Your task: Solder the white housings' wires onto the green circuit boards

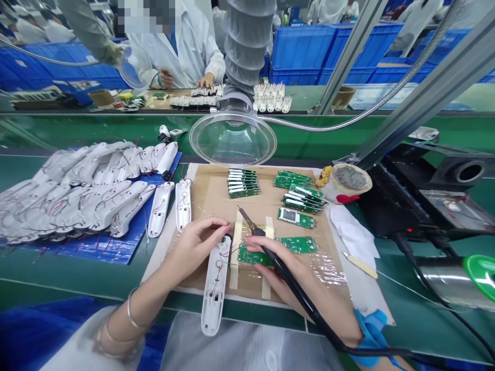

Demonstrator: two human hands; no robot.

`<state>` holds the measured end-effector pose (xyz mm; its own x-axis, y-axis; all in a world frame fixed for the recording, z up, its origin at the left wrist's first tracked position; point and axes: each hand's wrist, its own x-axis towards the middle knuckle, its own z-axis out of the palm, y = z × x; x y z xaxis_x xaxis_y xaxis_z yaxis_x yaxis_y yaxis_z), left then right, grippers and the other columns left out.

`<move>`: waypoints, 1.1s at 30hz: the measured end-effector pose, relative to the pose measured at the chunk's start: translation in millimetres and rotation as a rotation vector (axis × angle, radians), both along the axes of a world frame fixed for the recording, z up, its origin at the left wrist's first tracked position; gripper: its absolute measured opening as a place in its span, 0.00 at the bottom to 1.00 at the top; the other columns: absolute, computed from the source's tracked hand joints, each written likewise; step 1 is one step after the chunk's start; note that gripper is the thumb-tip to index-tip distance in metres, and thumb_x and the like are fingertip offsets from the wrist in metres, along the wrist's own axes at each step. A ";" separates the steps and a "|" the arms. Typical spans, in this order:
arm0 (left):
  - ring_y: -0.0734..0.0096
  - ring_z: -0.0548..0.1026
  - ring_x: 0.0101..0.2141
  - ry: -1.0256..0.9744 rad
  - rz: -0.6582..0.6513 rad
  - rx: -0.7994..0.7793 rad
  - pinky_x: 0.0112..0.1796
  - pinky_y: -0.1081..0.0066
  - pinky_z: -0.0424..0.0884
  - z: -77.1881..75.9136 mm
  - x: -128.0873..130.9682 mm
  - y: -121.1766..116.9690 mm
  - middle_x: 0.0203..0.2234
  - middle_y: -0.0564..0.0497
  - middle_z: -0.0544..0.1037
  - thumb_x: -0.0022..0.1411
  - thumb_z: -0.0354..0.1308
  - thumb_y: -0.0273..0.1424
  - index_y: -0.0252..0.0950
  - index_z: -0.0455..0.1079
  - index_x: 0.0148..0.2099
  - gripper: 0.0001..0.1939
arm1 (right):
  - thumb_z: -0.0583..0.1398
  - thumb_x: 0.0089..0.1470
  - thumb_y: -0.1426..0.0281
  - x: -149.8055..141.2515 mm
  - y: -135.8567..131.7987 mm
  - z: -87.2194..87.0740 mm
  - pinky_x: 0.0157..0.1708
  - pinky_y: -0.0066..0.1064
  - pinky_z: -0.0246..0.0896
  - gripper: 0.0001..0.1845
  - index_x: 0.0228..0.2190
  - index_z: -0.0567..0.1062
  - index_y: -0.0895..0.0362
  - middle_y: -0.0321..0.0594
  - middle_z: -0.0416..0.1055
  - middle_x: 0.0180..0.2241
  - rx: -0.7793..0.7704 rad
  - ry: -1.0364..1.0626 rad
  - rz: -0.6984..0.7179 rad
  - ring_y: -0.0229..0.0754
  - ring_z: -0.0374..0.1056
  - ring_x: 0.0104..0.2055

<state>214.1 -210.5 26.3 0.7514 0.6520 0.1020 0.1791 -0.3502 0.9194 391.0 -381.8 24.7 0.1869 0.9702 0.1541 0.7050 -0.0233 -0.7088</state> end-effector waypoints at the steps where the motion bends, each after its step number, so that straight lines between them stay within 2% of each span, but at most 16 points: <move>1: 0.70 0.78 0.41 -0.008 -0.011 -0.039 0.47 0.69 0.73 -1.7 2.2 -0.3 0.40 0.49 0.81 0.70 0.57 0.34 0.37 0.76 0.43 0.09 | 0.63 0.59 0.64 -2.8 -0.7 -0.4 0.55 0.38 0.75 0.29 0.60 0.65 0.44 0.37 0.73 0.57 0.021 0.031 -0.011 0.44 0.73 0.57; 3: 0.71 0.78 0.40 -0.018 -0.018 -0.114 0.46 0.70 0.74 -4.5 1.7 -1.3 0.39 0.50 0.82 0.70 0.58 0.35 0.37 0.77 0.43 0.09 | 0.62 0.60 0.65 -7.7 -3.1 -4.6 0.55 0.38 0.75 0.31 0.62 0.62 0.44 0.38 0.71 0.58 0.047 0.067 -0.027 0.44 0.72 0.57; 5: 0.72 0.79 0.39 -0.027 -0.011 -0.159 0.45 0.71 0.75 -6.4 -1.6 -1.6 0.39 0.51 0.82 0.68 0.60 0.34 0.37 0.77 0.44 0.08 | 0.60 0.62 0.67 -10.9 -6.1 -10.8 0.57 0.40 0.74 0.29 0.62 0.62 0.43 0.36 0.71 0.59 0.062 0.005 -0.034 0.44 0.71 0.59; 8: 0.72 0.80 0.39 -0.025 -0.029 -0.142 0.44 0.71 0.75 -5.3 -4.8 -0.8 0.38 0.50 0.82 0.66 0.61 0.32 0.36 0.78 0.43 0.07 | 0.59 0.63 0.69 -10.8 -10.7 -14.3 0.60 0.44 0.71 0.26 0.61 0.66 0.43 0.34 0.73 0.57 0.108 -0.139 -0.030 0.46 0.69 0.61; 10: 0.72 0.79 0.37 0.009 -0.092 -0.101 0.41 0.71 0.74 -0.7 -4.0 0.2 0.36 0.50 0.82 0.67 0.60 0.32 0.36 0.78 0.42 0.07 | 0.59 0.62 0.70 -7.1 -12.8 -9.4 0.57 0.42 0.74 0.23 0.58 0.69 0.43 0.34 0.77 0.52 0.148 -0.137 -0.063 0.44 0.73 0.56; 13: 0.74 0.76 0.34 0.099 -0.214 -0.026 0.35 0.72 0.70 10.0 0.0 1.1 0.31 0.51 0.79 0.68 0.57 0.30 0.35 0.76 0.36 0.08 | 0.60 0.61 0.70 2.1 -12.4 1.5 0.44 0.36 0.77 0.21 0.55 0.72 0.45 0.36 0.80 0.42 0.266 -0.065 -0.263 0.42 0.77 0.43; 16: 0.76 0.71 0.31 0.174 -0.308 0.062 0.35 0.73 0.66 18.3 4.8 1.4 0.27 0.54 0.75 0.65 0.55 0.24 0.35 0.72 0.32 0.09 | 0.63 0.58 0.69 9.9 -8.0 4.0 0.39 0.39 0.74 0.17 0.49 0.77 0.48 0.40 0.78 0.42 0.479 -0.035 -0.533 0.45 0.75 0.39; 18: 0.77 0.70 0.30 0.203 -0.334 0.100 0.36 0.72 0.65 20.1 6.9 1.9 0.25 0.55 0.73 0.64 0.55 0.23 0.34 0.70 0.31 0.09 | 0.62 0.59 0.67 11.5 -5.8 -0.7 0.35 0.40 0.70 0.09 0.42 0.79 0.48 0.42 0.77 0.40 0.552 0.080 -0.617 0.46 0.73 0.36; 20: 0.77 0.69 0.31 0.214 -0.348 0.112 0.37 0.72 0.64 19.5 7.6 2.9 0.26 0.55 0.73 0.64 0.55 0.23 0.35 0.70 0.31 0.08 | 0.57 0.62 0.65 10.2 -6.2 -7.6 0.25 0.38 0.64 0.09 0.37 0.79 0.47 0.43 0.76 0.34 0.530 0.234 -0.600 0.44 0.69 0.30; 22: 0.77 0.69 0.31 0.222 -0.361 0.107 0.37 0.71 0.64 18.3 7.1 3.9 0.26 0.56 0.73 0.65 0.55 0.24 0.35 0.70 0.32 0.08 | 0.55 0.63 0.65 7.9 -8.2 -13.8 0.20 0.35 0.57 0.11 0.35 0.79 0.49 0.42 0.75 0.31 0.500 0.293 -0.500 0.41 0.65 0.26; 25: 0.76 0.70 0.32 0.236 -0.367 0.099 0.38 0.71 0.64 17.3 5.9 4.6 0.27 0.55 0.73 0.65 0.55 0.25 0.35 0.70 0.32 0.08 | 0.58 0.61 0.69 6.4 -10.3 -18.4 0.23 0.33 0.60 0.07 0.35 0.78 0.51 0.38 0.73 0.28 0.492 0.220 -0.324 0.39 0.66 0.27; 27: 0.76 0.70 0.32 0.245 -0.366 0.101 0.38 0.71 0.64 17.5 5.4 4.7 0.27 0.55 0.73 0.65 0.55 0.25 0.36 0.70 0.33 0.08 | 0.58 0.60 0.72 6.8 -10.1 -18.8 0.26 0.34 0.61 0.08 0.36 0.77 0.51 0.37 0.72 0.27 0.479 0.191 -0.256 0.39 0.66 0.28; 33: 0.75 0.70 0.31 0.260 -0.382 0.123 0.37 0.70 0.65 19.8 6.8 6.0 0.27 0.54 0.74 0.65 0.55 0.25 0.36 0.72 0.33 0.08 | 0.57 0.60 0.73 7.9 -9.6 -17.7 0.25 0.35 0.59 0.09 0.37 0.77 0.51 0.37 0.71 0.26 0.482 0.213 -0.248 0.40 0.65 0.26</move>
